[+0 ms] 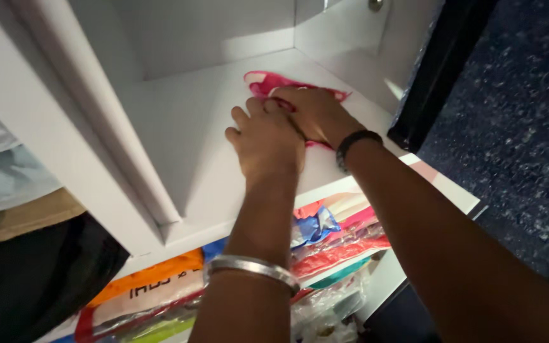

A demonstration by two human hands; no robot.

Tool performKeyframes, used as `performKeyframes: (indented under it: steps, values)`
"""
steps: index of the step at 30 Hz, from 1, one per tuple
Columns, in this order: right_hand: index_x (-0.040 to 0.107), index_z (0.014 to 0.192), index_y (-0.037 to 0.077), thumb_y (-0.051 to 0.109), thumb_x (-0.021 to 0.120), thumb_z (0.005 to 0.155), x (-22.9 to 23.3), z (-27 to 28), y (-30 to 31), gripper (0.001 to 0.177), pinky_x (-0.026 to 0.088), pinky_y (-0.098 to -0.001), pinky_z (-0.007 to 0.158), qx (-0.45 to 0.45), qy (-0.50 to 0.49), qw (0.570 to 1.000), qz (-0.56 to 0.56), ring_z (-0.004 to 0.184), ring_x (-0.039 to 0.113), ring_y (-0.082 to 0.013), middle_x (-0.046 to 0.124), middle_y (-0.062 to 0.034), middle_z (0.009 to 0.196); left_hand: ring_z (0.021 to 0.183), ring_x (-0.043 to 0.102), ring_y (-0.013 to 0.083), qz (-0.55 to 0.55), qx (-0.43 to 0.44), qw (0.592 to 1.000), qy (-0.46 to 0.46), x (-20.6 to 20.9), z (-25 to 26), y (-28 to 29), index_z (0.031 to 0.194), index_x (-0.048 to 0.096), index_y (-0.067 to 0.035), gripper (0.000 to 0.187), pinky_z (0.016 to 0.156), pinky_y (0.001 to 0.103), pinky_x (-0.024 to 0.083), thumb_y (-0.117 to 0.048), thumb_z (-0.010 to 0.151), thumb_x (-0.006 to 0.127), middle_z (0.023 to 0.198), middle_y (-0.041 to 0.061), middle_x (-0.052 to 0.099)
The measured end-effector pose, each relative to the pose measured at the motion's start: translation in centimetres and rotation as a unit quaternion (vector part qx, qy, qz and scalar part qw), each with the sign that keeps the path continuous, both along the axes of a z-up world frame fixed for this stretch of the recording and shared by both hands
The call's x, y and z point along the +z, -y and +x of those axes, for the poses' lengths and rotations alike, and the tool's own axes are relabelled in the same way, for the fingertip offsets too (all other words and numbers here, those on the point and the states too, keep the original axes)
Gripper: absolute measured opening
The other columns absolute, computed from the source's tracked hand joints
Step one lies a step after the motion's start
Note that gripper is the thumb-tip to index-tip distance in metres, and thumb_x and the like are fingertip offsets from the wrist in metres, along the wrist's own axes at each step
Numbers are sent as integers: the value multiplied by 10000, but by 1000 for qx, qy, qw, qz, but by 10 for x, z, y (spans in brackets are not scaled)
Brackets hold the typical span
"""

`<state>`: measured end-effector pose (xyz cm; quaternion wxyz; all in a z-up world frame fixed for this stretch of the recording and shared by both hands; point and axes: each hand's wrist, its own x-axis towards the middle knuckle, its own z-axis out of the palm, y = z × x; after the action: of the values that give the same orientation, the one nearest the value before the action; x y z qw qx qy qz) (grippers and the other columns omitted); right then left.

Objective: The person wipes the interior surfaces of a white closet shelf using a pink cloth. They reach into the shelf, wipe the bottom and side panels, and continue cleaning different sections of the empty shelf space.

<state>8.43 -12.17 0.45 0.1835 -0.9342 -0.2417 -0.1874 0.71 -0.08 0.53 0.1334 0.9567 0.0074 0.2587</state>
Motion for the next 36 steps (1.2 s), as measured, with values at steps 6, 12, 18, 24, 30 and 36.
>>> performKeyframes:
  steps: [6, 12, 18, 24, 30, 36]
  values:
    - [611, 1314, 132, 262, 627, 955, -2, -25, 7, 382, 519, -437, 916, 31, 22, 999, 5, 1137, 655, -371, 699, -155, 1241, 1185, 462, 338, -5, -13, 1000, -9, 4, -8, -2, 1279, 569, -87, 395, 954, 523, 407, -278, 935, 555, 1274, 97, 525]
    - [590, 1363, 149, 289, 604, 941, -6, -5, 6, 445, 499, -450, 968, 3, 22, 1000, -16, 1176, 634, -368, 683, -157, 1275, 1187, 462, 344, -6, -15, 1000, -9, 1, -2, -3, 1255, 573, -71, 380, 958, 530, 406, -290, 946, 565, 1273, 107, 523]
    - [628, 1326, 183, 360, 587, 992, -5, 11, 4, 380, 431, -505, 1030, -40, 114, 990, -77, 1288, 537, -367, 578, -156, 1411, 1216, 445, 342, 2, -17, 999, -36, 4, -1, -2, 1242, 567, -86, 397, 978, 522, 394, -259, 889, 622, 1284, 117, 504]
    - [524, 1440, 137, 296, 462, 1010, -12, -1, 16, 462, 419, -539, 1032, 9, 71, 987, -143, 1352, 499, -327, 520, -106, 1505, 1183, 453, 343, 3, -19, 1000, -17, 6, -2, -1, 1263, 559, -72, 415, 951, 521, 401, -247, 890, 614, 1275, 120, 505]
    - [499, 1482, 135, 322, 458, 1036, -13, 9, 22, 485, 387, -444, 1130, 42, 46, 993, -96, 1394, 473, -304, 516, -100, 1520, 1170, 460, 337, -11, -27, 1000, -1, 2, 1, -1, 1263, 583, -87, 374, 955, 520, 397, -296, 956, 540, 1265, 114, 522]
    - [526, 1441, 152, 304, 498, 1042, -14, 24, 9, 429, 399, -437, 1090, 17, 41, 990, -133, 1382, 480, -279, 526, -85, 1501, 1174, 458, 328, 15, 2, 1000, 2, -3, 7, -3, 1258, 589, -77, 393, 942, 512, 406, -312, 956, 497, 1262, 96, 526]
